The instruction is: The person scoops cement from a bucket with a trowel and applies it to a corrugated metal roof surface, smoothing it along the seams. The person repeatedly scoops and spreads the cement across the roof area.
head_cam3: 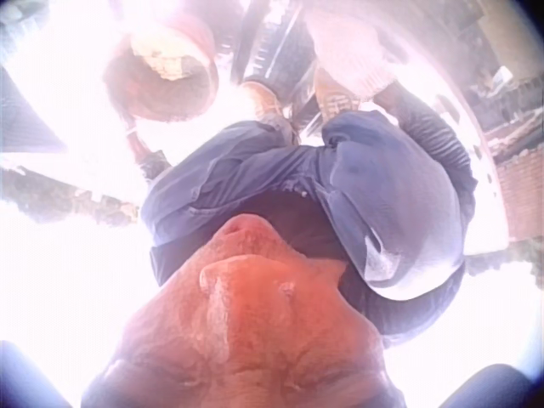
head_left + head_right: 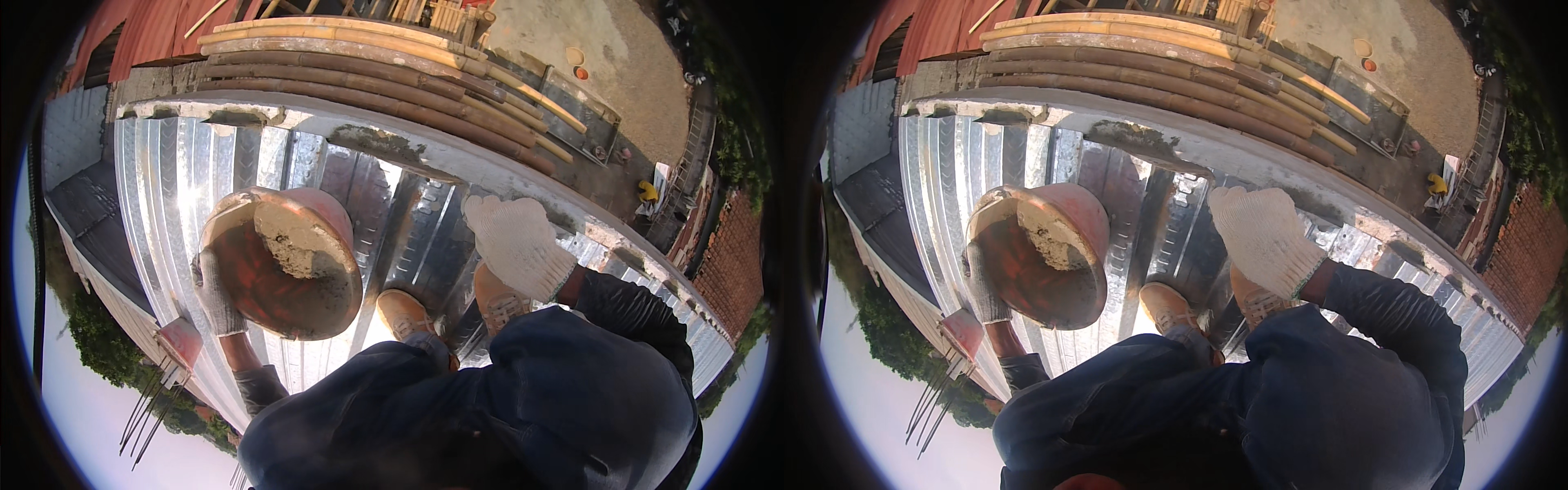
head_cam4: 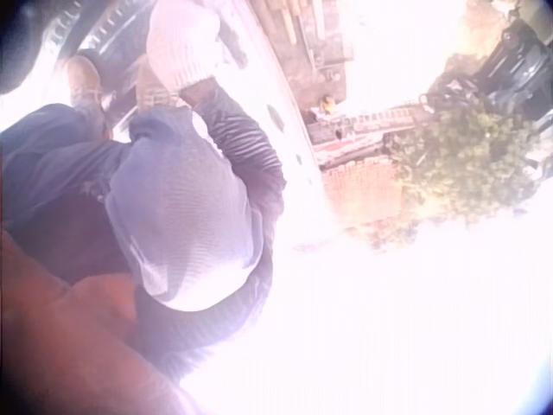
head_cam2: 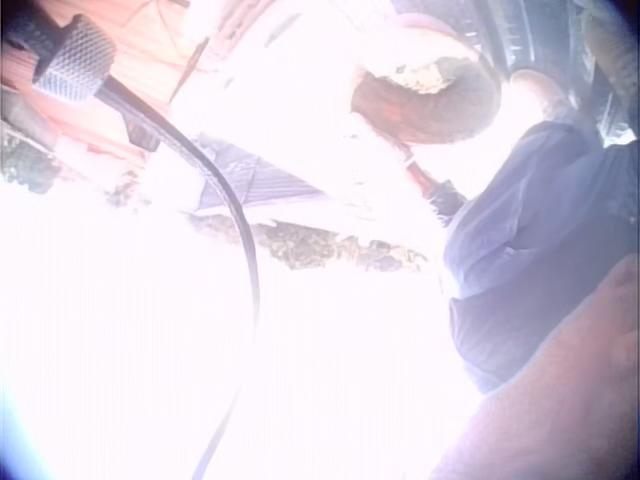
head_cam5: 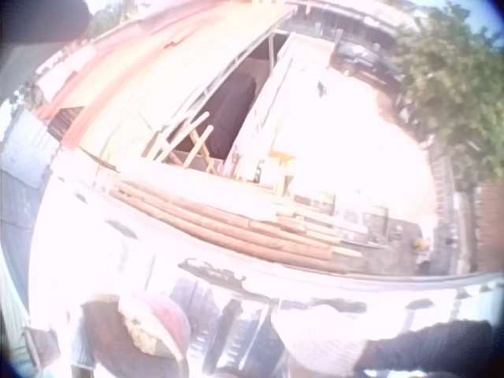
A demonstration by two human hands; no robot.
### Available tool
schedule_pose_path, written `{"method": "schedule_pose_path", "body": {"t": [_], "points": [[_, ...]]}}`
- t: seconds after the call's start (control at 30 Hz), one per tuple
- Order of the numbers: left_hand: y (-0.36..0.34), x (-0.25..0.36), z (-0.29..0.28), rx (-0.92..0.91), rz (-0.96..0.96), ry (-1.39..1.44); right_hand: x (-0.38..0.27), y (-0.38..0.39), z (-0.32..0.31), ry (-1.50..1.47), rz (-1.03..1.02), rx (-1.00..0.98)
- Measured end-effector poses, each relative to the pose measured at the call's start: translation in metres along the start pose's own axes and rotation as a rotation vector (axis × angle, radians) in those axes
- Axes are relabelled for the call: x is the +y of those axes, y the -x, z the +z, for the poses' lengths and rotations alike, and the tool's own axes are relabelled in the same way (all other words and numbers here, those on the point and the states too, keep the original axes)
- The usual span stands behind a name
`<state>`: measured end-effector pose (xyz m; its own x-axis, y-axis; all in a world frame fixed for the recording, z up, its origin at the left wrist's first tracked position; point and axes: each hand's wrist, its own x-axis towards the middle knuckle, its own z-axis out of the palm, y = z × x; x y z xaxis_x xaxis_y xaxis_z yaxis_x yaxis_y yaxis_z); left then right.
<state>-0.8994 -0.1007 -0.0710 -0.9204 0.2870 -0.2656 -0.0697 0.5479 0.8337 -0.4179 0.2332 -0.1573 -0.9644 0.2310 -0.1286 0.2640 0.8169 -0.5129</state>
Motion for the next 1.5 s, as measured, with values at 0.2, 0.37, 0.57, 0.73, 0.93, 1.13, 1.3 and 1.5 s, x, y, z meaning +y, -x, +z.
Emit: {"method": "schedule_pose_path", "body": {"t": [0.2, 0.37, 0.57, 0.73, 0.93, 1.13, 1.3, 1.5], "points": [[0.009, 0.005, -0.012, 0.035, 0.005, -0.033, -0.027, -0.078, -0.156, -0.110, 0.527, -0.938], [0.007, 0.007, 0.010, 0.015, -0.025, 0.031, 0.029, -0.029, -0.033, -0.340, 0.123, 0.216], [0.023, 0.023, 0.007, 0.047, 0.005, -0.012, 0.001, -0.123, -0.024, -0.014, 0.092, 0.022], [0.036, 0.046, 0.021, 0.028, 0.021, 0.076, -0.007, -0.087, -0.020, -0.025, 0.075, 0.037], [0.069, 0.098, 0.058, 0.019, 0.037, 0.105, -0.012, -0.038, -0.091, -0.177, 0.283, -0.114], [0.099, 0.125, 0.102, -0.058, 0.132, 0.090, -0.036, -0.016, -0.175, 0.025, 0.100, -0.002], [0.126, 0.155, 0.125, -0.137, 0.214, 0.091, -0.078, -0.028, -0.184, 0.319, -0.058, -0.166], [0.143, 0.163, 0.132, -0.131, 0.301, -0.053, -0.078, -0.034, -0.149, 0.112, -0.203, -0.281]]}}
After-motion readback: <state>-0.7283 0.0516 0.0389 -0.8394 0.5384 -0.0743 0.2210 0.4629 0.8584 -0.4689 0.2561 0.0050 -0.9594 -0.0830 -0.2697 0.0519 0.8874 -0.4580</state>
